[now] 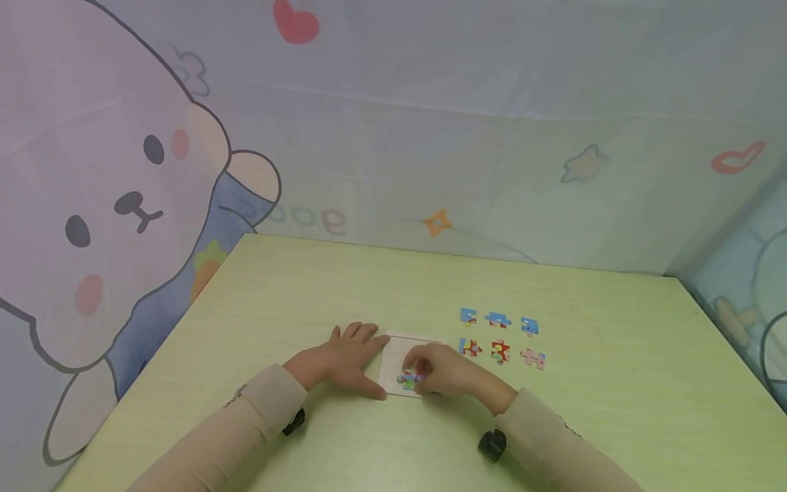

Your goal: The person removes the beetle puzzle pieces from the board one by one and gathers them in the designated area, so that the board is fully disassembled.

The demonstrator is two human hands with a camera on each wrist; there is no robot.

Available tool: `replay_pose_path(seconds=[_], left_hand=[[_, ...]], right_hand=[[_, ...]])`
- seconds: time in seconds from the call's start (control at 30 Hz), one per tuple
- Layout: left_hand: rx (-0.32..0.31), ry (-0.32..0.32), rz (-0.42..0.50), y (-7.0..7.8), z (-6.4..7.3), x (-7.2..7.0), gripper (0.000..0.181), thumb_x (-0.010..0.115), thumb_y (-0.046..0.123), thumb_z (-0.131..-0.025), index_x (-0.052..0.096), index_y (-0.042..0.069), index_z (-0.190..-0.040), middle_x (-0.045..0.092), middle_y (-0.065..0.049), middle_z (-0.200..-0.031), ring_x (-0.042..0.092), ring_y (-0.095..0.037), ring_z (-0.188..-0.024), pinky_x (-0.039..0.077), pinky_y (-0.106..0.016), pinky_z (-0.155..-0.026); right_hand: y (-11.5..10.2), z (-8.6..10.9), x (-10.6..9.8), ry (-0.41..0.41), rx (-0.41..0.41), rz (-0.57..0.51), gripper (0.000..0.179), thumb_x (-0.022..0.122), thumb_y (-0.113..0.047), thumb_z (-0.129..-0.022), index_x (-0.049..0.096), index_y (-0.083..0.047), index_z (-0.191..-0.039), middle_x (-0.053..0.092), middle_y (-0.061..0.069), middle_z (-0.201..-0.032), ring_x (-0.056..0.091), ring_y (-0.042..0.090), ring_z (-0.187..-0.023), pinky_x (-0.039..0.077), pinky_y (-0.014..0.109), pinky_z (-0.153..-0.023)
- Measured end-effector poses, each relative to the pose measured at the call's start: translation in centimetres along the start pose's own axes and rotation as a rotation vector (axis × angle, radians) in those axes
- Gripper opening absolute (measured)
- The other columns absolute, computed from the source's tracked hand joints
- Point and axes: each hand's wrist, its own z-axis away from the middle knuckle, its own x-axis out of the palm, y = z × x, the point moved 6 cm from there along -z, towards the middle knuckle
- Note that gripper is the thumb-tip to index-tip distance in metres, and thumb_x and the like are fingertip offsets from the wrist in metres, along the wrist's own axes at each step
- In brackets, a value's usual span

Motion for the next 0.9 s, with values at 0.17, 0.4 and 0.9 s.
replay_pose_path(seconds=[0.17,0.4,0.9], left_hand=[[-0.006,-0.005,0.001,-0.1,-0.1,0.1,0.096,0.069,0.062,-0.078,0.028,0.016,-0.152,0.02,-0.011,-0.157,0.014,-0.035,-0.145,0.012,-0.067,-0.109],[-0.008,-0.009,-0.003,-0.2,-0.3,0.2,0.097,0.069,0.062,-0.078,0.027,0.017,-0.152,0.02,-0.011,-0.157,0.014,-0.035,-0.145,0.011,-0.066,-0.109],[-0.005,-0.014,-0.003,-0.2,-0.3,0.2,0.097,0.069,0.062,-0.078,0.028,0.016,-0.152,0.02,-0.012,-0.157,0.015,-0.036,-0.144,0.013,-0.067,-0.109]], right_hand=[[0.0,0.1,-0.1,0.001,0.003,-0.016,0.026,0.074,0.003,-0.076,0.064,-0.007,-0.097,0.056,0.003,-0.084,0.048,0.015,-0.077,0.041,0.026,-0.067],[0.5,0.1,-0.2,0.006,-0.007,-0.046,0.02,0.071,0.001,-0.081,0.066,-0.01,-0.097,0.055,0.0,-0.079,0.048,0.012,-0.072,0.041,0.023,-0.065],[1.0,0.5,-0.9,0.015,-0.027,-0.09,0.016,0.061,-0.003,-0.092,0.067,-0.011,-0.104,0.06,-0.003,-0.082,0.052,0.012,-0.074,0.044,0.025,-0.067]])
